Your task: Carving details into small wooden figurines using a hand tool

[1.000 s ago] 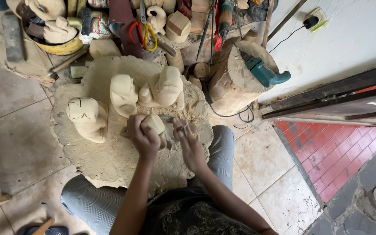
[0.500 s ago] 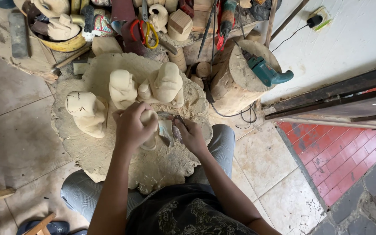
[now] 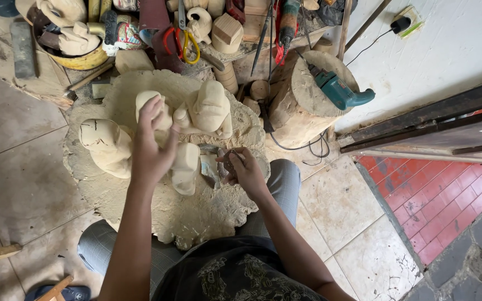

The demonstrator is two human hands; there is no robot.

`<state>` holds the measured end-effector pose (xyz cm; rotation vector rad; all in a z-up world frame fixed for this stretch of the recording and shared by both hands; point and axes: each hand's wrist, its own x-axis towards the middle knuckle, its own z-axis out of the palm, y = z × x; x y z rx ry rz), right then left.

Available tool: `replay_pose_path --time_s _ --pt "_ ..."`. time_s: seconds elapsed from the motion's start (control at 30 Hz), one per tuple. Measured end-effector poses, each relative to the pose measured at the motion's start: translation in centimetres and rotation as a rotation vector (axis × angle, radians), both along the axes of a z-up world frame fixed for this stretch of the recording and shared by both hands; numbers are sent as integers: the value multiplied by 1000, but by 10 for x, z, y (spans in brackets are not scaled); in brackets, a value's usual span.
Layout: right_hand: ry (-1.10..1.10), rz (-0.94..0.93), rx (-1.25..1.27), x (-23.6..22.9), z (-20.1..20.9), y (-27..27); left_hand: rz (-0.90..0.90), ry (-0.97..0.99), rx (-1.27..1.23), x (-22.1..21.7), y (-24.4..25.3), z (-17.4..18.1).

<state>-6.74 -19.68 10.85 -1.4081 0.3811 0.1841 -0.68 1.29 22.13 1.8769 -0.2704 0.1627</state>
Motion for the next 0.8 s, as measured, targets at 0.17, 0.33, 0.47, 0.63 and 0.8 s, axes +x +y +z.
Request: replay_pose_path --time_s 0.17,0.33,0.47,0.63,0.8 --pt "12 -3 4 4 20 5 -106 -89 482 -6 10 -52" --pt "-39 -2 -37 13 -9 -3 48 -392 599 -16 2 -65" --pt "-30 -10 -33 13 -29 -10 62 -168 -7 -30 2 -49" --pt "-49 -30 -22 16 -19 7 23 -82 18 -24 1 -72" --pt "-239 -136 -107 22 8 35 -38 -116 -157 -23 -5 -112"
